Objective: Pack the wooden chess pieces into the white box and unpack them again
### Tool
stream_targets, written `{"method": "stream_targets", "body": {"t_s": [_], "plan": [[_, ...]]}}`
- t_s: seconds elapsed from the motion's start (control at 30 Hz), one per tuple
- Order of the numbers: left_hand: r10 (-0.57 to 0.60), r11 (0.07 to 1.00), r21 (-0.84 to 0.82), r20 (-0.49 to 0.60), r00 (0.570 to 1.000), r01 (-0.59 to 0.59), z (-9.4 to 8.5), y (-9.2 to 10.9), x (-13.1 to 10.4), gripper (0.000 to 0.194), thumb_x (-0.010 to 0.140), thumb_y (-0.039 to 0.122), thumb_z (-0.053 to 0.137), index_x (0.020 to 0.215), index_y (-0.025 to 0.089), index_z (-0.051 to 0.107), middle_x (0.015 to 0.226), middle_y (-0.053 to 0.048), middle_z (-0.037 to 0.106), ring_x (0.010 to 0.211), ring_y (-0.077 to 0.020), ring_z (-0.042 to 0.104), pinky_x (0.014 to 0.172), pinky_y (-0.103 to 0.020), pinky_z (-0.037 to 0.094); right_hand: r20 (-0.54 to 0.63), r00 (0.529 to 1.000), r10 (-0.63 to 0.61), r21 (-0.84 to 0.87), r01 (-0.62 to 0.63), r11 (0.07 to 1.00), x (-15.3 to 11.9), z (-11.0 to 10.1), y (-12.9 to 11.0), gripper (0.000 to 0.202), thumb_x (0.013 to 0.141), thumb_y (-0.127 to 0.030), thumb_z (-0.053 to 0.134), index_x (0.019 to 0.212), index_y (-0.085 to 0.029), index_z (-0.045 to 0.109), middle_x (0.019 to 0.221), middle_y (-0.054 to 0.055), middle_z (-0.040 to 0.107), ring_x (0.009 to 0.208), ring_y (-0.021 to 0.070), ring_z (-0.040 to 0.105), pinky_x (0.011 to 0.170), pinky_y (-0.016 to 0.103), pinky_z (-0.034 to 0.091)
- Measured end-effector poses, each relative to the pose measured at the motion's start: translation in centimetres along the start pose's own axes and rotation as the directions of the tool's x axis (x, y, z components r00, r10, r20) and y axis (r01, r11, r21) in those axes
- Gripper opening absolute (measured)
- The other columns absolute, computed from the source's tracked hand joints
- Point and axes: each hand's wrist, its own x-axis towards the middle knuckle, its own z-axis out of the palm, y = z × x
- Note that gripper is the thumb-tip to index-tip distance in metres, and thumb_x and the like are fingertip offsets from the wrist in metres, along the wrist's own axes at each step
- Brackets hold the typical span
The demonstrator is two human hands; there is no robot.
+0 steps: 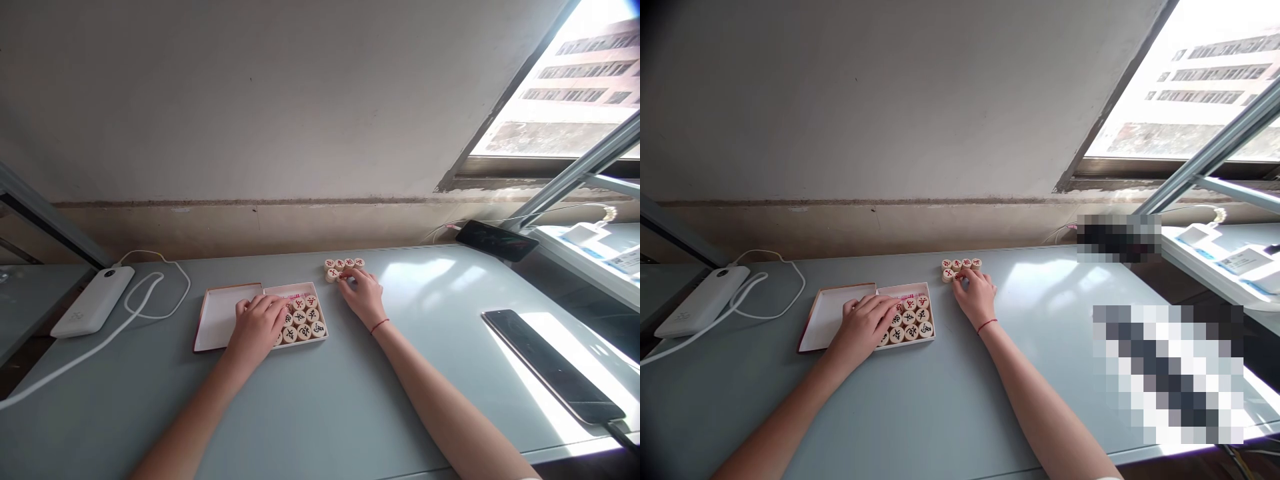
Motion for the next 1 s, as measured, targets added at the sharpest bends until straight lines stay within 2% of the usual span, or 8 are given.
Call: {"method": "stream_targets", "body": {"t_s": [0.23,0.37,0.47,0.57,0.67,0.77,0.87,1.0], "plan": [[-0.008,0.997,-0.083,-0.004,1.000,0.008,0.7,-0.2,0.7,0.024,0.094,0.018,0.041,0.099,0.025,0.063,0.103,-0.002,0.071,0.080,-0.0141,0.064,0.086,-0.035,0.031,-0.080,0.997,-0.022,0.012,0.023,1.000,-0.1,0.1,-0.3,0.017,0.078,-0.029,0.050,0.085,-0.023,0.065,0.100,0.006,0.067,0.091,0.0267,0.054,0.077,0.040,0.038],[-0.019,0.990,-0.140,-0.062,0.998,0.010,0.9,-0.3,1.0,0.021,0.094,0.019,0.043,0.098,0.023,0.063,0.099,-0.002,0.071,0.084,-0.0157,0.065,0.086,-0.035,0.036,-0.184,0.928,-0.323,0.131,0.349,0.928,-0.8,-0.5,-2.0,0.015,0.082,-0.022,0.048,0.087,-0.022,0.062,0.093,0.008,0.066,0.090,0.0240,0.054,0.081,0.040,0.043],[-0.021,0.978,-0.209,-0.156,0.988,-0.013,0.4,-0.1,1.0,0.018,0.094,0.023,0.045,0.102,0.022,0.061,0.102,-0.003,0.068,0.092,-0.0168,0.064,0.085,-0.033,0.042,-0.080,0.845,-0.529,0.279,0.529,0.802,-2.5,-1.1,-4.4,0.008,0.084,-0.024,0.053,0.090,-0.022,0.059,0.087,0.006,0.066,0.084,0.0208,0.055,0.078,0.036,0.046],[-0.025,0.933,-0.353,-0.249,0.968,-0.066,-0.1,0.6,0.7,0.014,0.093,0.026,0.049,0.100,0.024,0.061,0.099,-0.002,0.066,0.090,-0.0155,0.063,0.079,-0.027,0.049,0.037,0.815,-0.578,0.424,0.511,0.748,-4.4,-1.6,-6.7,0.010,0.087,-0.028,0.055,0.094,-0.022,0.058,0.084,0.004,0.066,0.081,0.0183,0.056,0.072,0.032,0.048],[-0.038,0.901,-0.427,-0.249,0.968,-0.075,-0.3,1.2,0.3,0.014,0.093,0.026,0.050,0.101,0.025,0.061,0.100,-0.002,0.065,0.088,-0.0144,0.063,0.078,-0.026,0.051,0.162,0.830,-0.533,0.542,0.377,0.751,-4.9,-1.9,-7.5,0.011,0.089,-0.029,0.050,0.093,-0.022,0.057,0.080,0.003,0.065,0.072,0.0146,0.058,0.061,0.026,0.047],[-0.058,0.900,-0.433,-0.220,0.974,-0.044,-0.2,1.3,0.1,0.017,0.092,0.025,0.050,0.107,0.024,0.059,0.106,-0.004,0.063,0.096,-0.0156,0.062,0.085,-0.028,0.051,0.243,0.888,-0.391,0.556,0.203,0.806,-3.4,-2.0,-6.2,0.019,0.088,-0.038,0.052,0.089,-0.020,0.056,0.080,0.004,0.065,0.067,0.0140,0.058,0.058,0.025,0.046],[-0.064,0.900,-0.435,-0.174,0.983,-0.018,-0.2,1.1,0.0,0.018,0.093,0.026,0.047,0.106,0.024,0.060,0.106,-0.004,0.063,0.098,-0.0163,0.062,0.086,-0.029,0.051,0.192,0.972,-0.139,0.473,0.033,0.880,-0.9,-2.0,-3.2,0.028,0.084,-0.048,0.053,0.085,-0.020,0.055,0.083,0.005,0.067,0.072,0.0164,0.061,0.065,0.028,0.047],[-0.057,0.898,-0.440,-0.134,0.989,-0.008,-0.1,0.7,-0.1,0.021,0.094,0.025,0.044,0.106,0.024,0.061,0.105,-0.004,0.064,0.095,-0.0167,0.062,0.083,-0.029,0.052,0.139,0.989,0.054,0.346,-0.100,0.933,1.4,-1.7,0.2,0.028,0.080,-0.048,0.050,0.081,-0.021,0.055,0.076,0.005,0.067,0.069,0.0190,0.061,0.064,0.031,0.045]]}}
